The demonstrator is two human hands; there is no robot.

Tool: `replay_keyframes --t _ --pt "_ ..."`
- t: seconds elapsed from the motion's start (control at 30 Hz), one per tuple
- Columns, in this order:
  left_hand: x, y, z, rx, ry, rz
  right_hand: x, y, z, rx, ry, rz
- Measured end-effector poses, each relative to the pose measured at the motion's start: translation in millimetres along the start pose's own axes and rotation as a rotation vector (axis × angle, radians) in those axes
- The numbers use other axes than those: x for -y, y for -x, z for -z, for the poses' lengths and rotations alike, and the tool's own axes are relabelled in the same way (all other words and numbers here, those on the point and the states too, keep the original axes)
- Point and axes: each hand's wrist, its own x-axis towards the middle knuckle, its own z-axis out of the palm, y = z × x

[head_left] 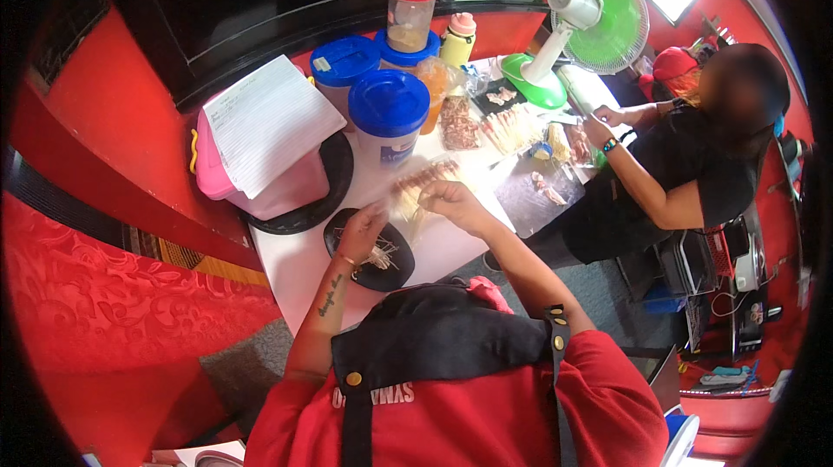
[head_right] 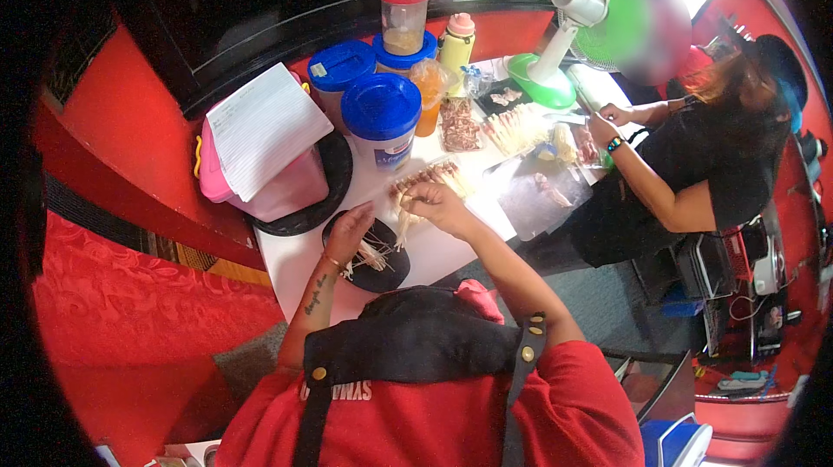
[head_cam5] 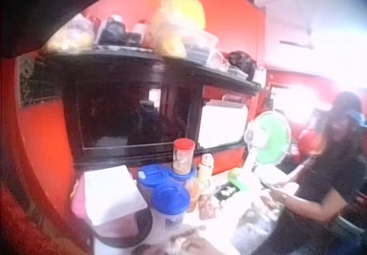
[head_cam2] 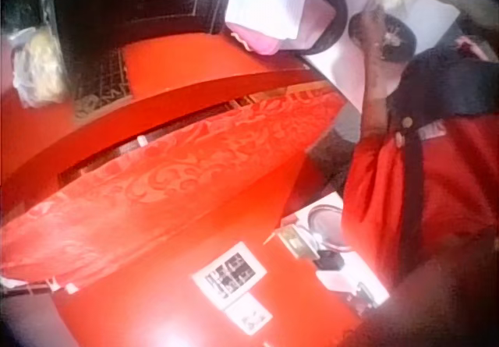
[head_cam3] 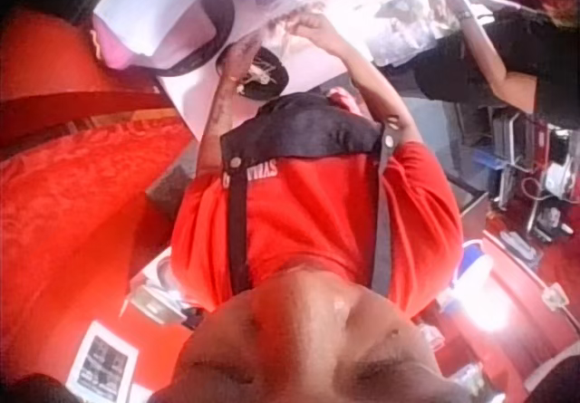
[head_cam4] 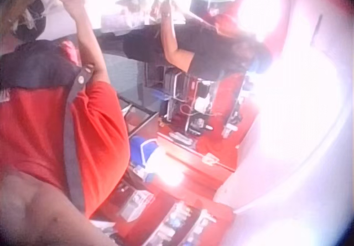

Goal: The person wraps bundles of thin strips with a long thin item, placing them onto a black tray.

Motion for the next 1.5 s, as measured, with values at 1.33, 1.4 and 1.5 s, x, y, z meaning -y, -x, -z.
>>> replay_keyframes --t 1.33,1.4,1.5 --pt "-70.1 18.9 22.4 0.527 1.142 0.648 -4.6 24.3 -40.8 0.211 -0.161 0.222" --pt "-65.7 19.3 23.3 0.497 1.112 0.657 -7.9 21.1 -44.4 0.184 -0.139 0.244" --pt "-61.8 20.6 25.4 0.469 1.119 0.629 -12.2 15.8 -50.5 0.163 -0.187 0.221"
